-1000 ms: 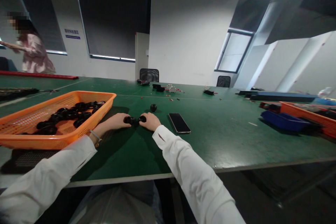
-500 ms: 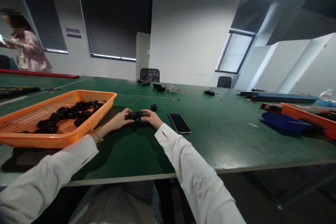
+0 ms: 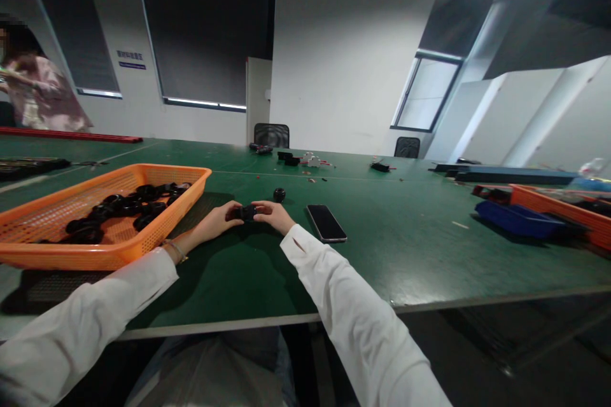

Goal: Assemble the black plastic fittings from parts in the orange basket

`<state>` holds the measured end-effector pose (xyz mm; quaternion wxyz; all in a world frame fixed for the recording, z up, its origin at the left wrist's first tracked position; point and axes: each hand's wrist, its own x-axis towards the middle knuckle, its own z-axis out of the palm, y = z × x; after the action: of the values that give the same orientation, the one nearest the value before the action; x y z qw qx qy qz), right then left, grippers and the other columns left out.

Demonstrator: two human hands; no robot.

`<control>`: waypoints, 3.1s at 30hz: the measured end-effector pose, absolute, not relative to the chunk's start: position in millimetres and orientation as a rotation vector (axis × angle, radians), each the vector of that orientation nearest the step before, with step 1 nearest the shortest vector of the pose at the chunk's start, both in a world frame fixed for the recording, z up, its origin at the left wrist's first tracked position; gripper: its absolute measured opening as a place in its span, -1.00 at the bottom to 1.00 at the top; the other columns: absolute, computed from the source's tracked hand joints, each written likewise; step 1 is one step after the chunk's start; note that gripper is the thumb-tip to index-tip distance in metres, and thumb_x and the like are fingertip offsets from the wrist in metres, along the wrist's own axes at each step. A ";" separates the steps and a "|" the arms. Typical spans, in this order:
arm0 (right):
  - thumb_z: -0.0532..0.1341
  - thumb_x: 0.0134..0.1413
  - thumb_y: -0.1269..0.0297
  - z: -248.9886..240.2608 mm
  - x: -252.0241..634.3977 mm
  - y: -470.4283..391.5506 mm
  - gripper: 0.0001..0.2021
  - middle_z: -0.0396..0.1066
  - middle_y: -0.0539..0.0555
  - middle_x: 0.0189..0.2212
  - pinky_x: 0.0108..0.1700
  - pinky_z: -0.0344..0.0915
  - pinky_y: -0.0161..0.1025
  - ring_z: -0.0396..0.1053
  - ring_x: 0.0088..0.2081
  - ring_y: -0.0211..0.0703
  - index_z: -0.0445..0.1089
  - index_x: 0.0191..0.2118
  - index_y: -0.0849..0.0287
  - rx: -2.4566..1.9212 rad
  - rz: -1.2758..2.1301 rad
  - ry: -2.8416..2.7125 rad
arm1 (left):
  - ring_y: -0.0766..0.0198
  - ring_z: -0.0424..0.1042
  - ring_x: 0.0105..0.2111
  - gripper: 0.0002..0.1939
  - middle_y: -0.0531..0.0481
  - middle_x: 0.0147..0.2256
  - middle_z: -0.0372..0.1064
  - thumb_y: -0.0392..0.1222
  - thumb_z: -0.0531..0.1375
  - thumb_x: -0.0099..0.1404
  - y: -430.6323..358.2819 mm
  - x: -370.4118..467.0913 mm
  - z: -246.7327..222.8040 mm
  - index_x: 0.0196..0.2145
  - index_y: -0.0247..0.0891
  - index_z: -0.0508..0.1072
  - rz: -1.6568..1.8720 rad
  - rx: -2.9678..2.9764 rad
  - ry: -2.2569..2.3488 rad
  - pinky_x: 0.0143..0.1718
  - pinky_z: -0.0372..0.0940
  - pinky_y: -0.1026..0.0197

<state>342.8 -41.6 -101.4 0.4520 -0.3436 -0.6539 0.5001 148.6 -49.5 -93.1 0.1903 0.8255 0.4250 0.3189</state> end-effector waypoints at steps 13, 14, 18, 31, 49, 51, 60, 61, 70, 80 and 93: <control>0.35 -0.42 0.31 -100.4 337.2 -45.2 -0.52 0.40 -0.04 -0.49 -0.14 0.33 -0.10 0.39 -0.41 -0.25 0.33 -0.20 0.19 -0.836 1.339 -1.492 | 0.17 0.26 -0.02 -0.48 -0.09 0.00 0.26 -0.16 0.03 0.14 -55.1 149.3 -90.6 0.08 -0.24 0.13 0.933 2.412 1.075 0.01 0.15 0.10; 0.35 -0.41 0.31 -100.2 337.3 -45.7 -0.54 0.40 -0.03 -0.49 -0.14 0.32 -0.10 0.40 -0.41 -0.24 0.34 -0.21 0.21 -0.842 1.334 -1.496 | 0.17 0.23 0.01 -0.48 -0.09 0.03 0.22 -0.16 0.02 0.14 -56.1 149.4 -89.8 0.08 -0.24 0.12 0.902 2.419 1.055 0.04 0.11 0.10; 0.35 -0.46 0.37 -100.6 338.4 -46.1 -0.50 0.43 -0.01 -0.48 -0.11 0.29 -0.09 0.40 -0.38 -0.21 0.36 -0.20 0.23 -0.858 1.347 -1.522 | 0.17 0.16 0.06 -0.49 -0.09 0.10 0.13 -0.12 -0.01 0.16 -60.4 149.5 -85.1 0.08 -0.26 0.14 0.786 2.426 1.032 0.10 0.02 0.10; 0.32 -0.44 0.39 -99.2 339.5 -44.4 -0.51 0.43 0.03 -0.36 -0.09 0.23 -0.13 0.37 -0.31 -0.20 0.40 -0.18 0.21 -0.883 1.058 -1.703 | 0.17 0.16 0.06 -0.52 -0.11 0.11 0.11 -0.17 -0.03 0.16 -64.3 151.2 -80.5 0.06 -0.27 0.13 0.782 2.396 1.028 0.10 0.03 0.10; 0.27 -0.25 0.23 -104.8 338.9 -41.6 -0.54 0.40 0.01 -0.57 -0.33 0.27 -0.24 0.31 -0.49 -0.27 0.38 -0.13 0.31 -0.969 1.031 -1.799 | 0.18 0.10 0.10 -0.45 -0.11 0.14 0.04 -0.06 -0.03 0.17 -63.0 149.6 -84.3 0.10 -0.26 0.04 0.667 2.524 1.098 0.12 -0.02 0.14; 0.26 -0.24 0.22 -105.6 338.5 -41.7 -0.55 0.40 0.01 -0.57 -0.33 0.27 -0.24 0.32 -0.49 -0.27 0.39 -0.14 0.31 -0.987 1.007 -1.830 | 0.17 0.13 0.08 -0.45 -0.09 0.13 0.07 -0.02 -0.01 0.16 -62.5 149.8 -84.6 0.10 -0.22 0.05 0.653 2.537 1.129 0.10 0.01 0.15; 0.30 -0.30 0.31 -107.0 337.2 -42.3 -0.54 0.44 0.04 -0.36 -0.11 0.24 -0.14 0.37 -0.31 -0.16 0.38 -0.13 0.22 -0.960 0.888 -1.948 | 0.09 0.34 -0.10 -0.53 -0.16 -0.06 0.30 -0.04 -0.03 0.17 -63.0 151.0 -83.4 0.02 -0.24 0.11 0.643 2.512 1.248 -0.09 0.19 0.13; 0.29 -0.30 0.34 -107.4 336.7 -42.3 -0.53 0.43 0.03 -0.36 -0.11 0.25 -0.14 0.37 -0.32 -0.17 0.37 -0.11 0.20 -0.958 0.889 -1.946 | 0.09 0.34 -0.10 -0.53 -0.15 -0.06 0.30 -0.04 -0.02 0.17 -62.3 150.8 -83.8 0.03 -0.23 0.10 0.646 2.513 1.243 -0.09 0.19 0.14; 0.28 -0.30 0.39 -104.0 335.6 -46.4 -0.57 0.38 -0.02 -0.44 -0.16 0.27 -0.19 0.35 -0.36 -0.25 0.33 -0.15 0.14 -0.929 0.894 -1.880 | 0.10 0.37 -0.14 -0.50 -0.14 -0.06 0.30 -0.01 -0.03 0.18 -55.4 148.2 -90.1 0.05 -0.21 0.05 0.679 2.520 1.193 -0.11 0.20 0.15; 0.24 -0.19 0.27 -102.7 337.4 -46.9 -0.56 0.41 0.03 -0.45 -0.19 0.27 -0.15 0.36 -0.37 -0.18 0.34 -0.08 0.23 -0.999 0.879 -1.944 | 0.06 0.37 -0.16 -0.56 -0.16 -0.14 0.33 -0.02 -0.04 0.18 -59.7 149.5 -86.6 -0.01 -0.22 0.08 0.597 2.542 1.262 -0.15 0.22 0.11; 0.29 -0.31 0.41 -104.2 337.1 -46.4 -0.49 0.36 0.04 -0.29 -0.16 0.29 -0.21 0.35 -0.30 -0.24 0.32 -0.08 0.15 -0.941 0.722 -1.953 | 0.08 0.38 -0.17 -0.53 -0.17 -0.11 0.31 0.00 -0.08 0.18 -60.4 151.2 -84.7 0.01 -0.26 0.05 0.592 2.461 1.280 -0.15 0.22 0.13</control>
<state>337.1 -46.4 -104.2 0.4155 -0.3746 -0.7774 0.2874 151.2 -60.4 -84.7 0.1519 0.8575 0.4461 0.2064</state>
